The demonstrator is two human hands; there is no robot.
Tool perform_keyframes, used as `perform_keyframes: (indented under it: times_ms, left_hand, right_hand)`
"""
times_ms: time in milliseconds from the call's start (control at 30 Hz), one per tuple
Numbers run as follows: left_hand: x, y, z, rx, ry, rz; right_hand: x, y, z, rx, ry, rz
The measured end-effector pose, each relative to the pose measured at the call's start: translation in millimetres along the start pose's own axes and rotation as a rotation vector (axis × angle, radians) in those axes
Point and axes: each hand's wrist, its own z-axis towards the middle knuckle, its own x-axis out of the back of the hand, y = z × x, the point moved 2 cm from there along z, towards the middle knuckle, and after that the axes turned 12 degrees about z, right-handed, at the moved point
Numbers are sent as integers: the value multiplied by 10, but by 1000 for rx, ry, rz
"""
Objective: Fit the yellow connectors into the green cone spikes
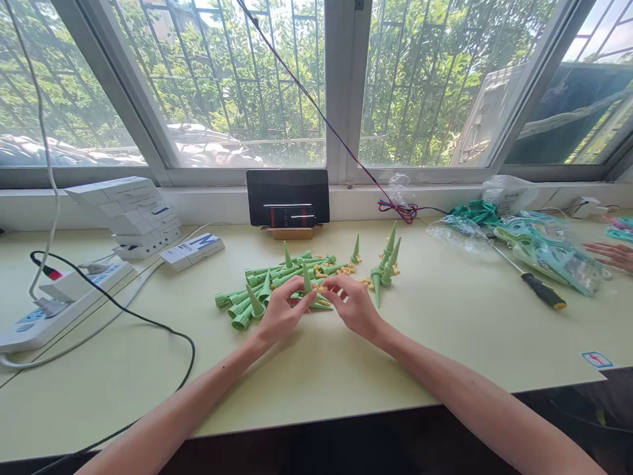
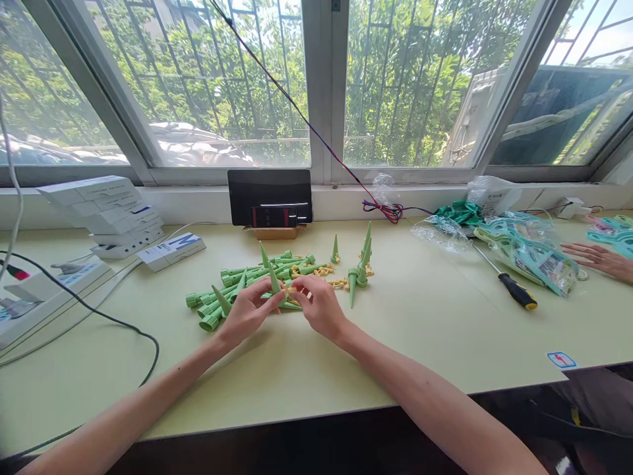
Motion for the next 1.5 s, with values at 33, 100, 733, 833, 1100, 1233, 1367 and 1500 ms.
perform_keyframes:
  times_ms: [33,100,733,833,1100,1233,1367,1500]
  left_hand:
    - [0,-1,1,-1,-2,1]
    - [-1,-3,1,-3,-8,2]
    - [1,-7,-8,23,-22,-10]
    - [1,-3,-8,13,-24,-17]
    - [-3,3,8,-11,-26,-4]
    - [-5,-12,10,-13,-30,-3]
    - [-8,-28,2,-28,-41,0]
    - [-9,-36,-5,-37,-60,1]
  right_hand:
    - [-1,0,0,-4,-2,3]
    - [-3,1,1,-11,-4,9]
    - [-9,42,9,-44,-4,18]
    - [-11,55,5,-69,-21,22]
    - [-14,93,-2,-118,-55,38]
    - [-12,107,6,-138,-59,33]
    - [-10,117,0,-161,-73,14]
    - [-18,129,-4,-170,-83,21]
